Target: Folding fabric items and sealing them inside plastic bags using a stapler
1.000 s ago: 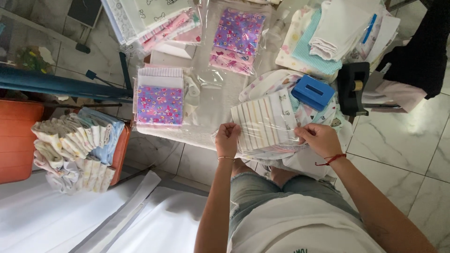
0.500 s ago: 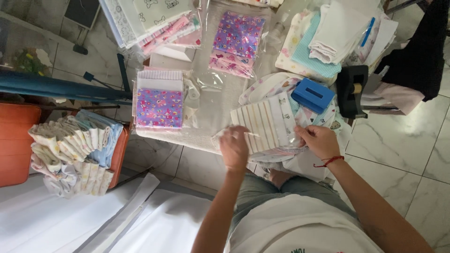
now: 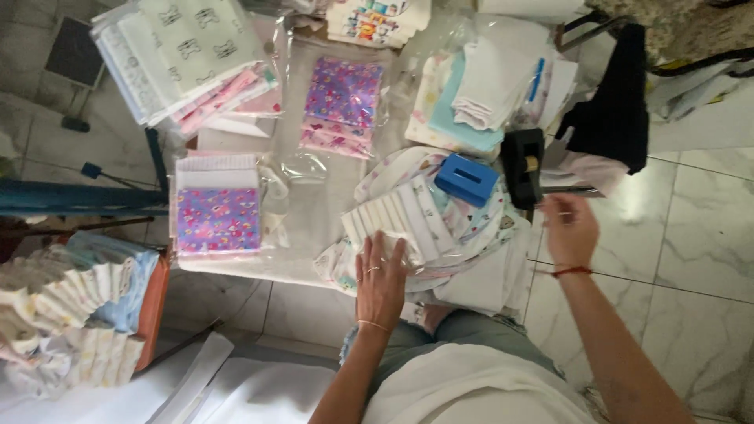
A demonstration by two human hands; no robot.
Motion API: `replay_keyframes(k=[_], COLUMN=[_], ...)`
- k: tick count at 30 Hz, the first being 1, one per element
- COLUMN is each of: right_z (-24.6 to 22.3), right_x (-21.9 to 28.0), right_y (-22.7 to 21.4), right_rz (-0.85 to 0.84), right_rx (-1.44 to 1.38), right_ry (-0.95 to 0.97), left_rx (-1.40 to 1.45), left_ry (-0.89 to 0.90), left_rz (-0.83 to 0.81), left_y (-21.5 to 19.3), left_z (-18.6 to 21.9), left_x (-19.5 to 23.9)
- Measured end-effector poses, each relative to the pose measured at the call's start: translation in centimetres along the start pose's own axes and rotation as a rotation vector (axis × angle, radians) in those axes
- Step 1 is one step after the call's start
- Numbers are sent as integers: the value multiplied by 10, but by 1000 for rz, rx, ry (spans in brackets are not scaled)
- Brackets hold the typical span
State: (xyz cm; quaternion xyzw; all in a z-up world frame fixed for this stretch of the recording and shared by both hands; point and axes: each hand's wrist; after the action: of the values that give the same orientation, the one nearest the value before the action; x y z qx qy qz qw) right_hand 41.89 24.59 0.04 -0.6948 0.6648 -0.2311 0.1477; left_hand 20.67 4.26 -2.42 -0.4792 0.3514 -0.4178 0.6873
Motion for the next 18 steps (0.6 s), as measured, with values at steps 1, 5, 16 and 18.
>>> replay_keyframes(k=[1, 5, 16, 18], right_z=[-2, 7, 18, 48], right_x=[-5, -25, -3, -2], right_y=[-7, -15, -9, -5], right_rz=[5, -159, -221, -162], right_rx=[3, -125, -1101, -1069], right_ry=[-3, 404, 653, 612], left_rx=[5, -38, -37, 3], left_ry=[3, -17, -34, -58], left_rz=[2, -27, -74, -91], left_y=[1, 8, 12, 12], left_z=[1, 3, 2, 3], left_x=[0, 3, 4, 4])
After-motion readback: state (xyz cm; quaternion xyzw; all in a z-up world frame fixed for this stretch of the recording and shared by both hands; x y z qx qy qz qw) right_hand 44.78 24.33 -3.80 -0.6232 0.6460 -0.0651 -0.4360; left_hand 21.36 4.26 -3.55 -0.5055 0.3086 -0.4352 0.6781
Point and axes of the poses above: each hand's wrist, its own x-axis away from the middle knuckle, its own y-axis out of the palm, z = x × y, and after that the axes turned 7 degrees about -x, right-handed
